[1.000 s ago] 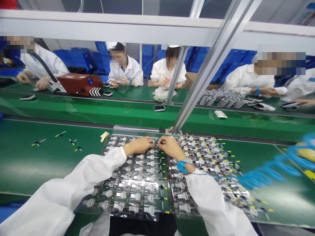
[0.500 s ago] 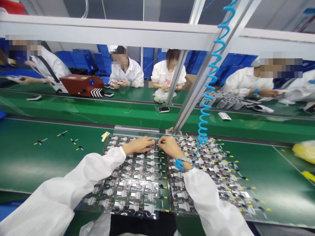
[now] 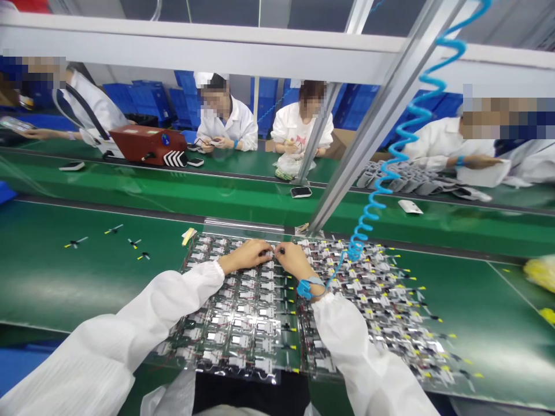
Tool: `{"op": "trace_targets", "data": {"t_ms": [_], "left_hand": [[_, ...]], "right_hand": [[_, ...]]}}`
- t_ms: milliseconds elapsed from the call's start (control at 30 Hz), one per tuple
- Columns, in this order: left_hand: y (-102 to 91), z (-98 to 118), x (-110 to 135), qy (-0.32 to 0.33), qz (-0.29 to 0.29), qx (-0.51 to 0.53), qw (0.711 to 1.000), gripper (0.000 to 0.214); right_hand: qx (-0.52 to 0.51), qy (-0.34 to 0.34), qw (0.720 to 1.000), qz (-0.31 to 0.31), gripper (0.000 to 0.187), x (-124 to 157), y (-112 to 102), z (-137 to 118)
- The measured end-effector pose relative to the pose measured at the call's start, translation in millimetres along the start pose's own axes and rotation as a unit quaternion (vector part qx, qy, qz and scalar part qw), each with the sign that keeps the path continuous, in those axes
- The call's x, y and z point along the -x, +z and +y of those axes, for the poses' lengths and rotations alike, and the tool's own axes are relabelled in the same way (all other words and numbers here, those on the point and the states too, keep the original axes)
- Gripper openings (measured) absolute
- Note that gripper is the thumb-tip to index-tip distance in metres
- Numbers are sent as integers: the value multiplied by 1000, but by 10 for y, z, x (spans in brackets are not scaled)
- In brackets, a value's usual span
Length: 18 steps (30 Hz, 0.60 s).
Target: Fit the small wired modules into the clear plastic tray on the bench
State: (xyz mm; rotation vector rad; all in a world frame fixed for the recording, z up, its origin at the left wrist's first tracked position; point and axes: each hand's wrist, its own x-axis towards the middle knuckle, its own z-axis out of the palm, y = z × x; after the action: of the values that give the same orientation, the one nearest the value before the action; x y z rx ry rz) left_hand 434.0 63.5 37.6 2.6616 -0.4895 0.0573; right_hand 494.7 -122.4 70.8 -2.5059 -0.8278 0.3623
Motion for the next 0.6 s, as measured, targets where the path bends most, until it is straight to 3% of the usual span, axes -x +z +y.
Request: {"op": "trace_targets", "data": {"t_ms": [200,600], "left_hand": [[5,30,0,-28,3,8,1000,27],[71,5,2,-16,14,3,1000,29]], "right_hand": [[-10,26,1000,-5,17,29,17,-7],[-14,37,999,0,16,14,33,35]]}}
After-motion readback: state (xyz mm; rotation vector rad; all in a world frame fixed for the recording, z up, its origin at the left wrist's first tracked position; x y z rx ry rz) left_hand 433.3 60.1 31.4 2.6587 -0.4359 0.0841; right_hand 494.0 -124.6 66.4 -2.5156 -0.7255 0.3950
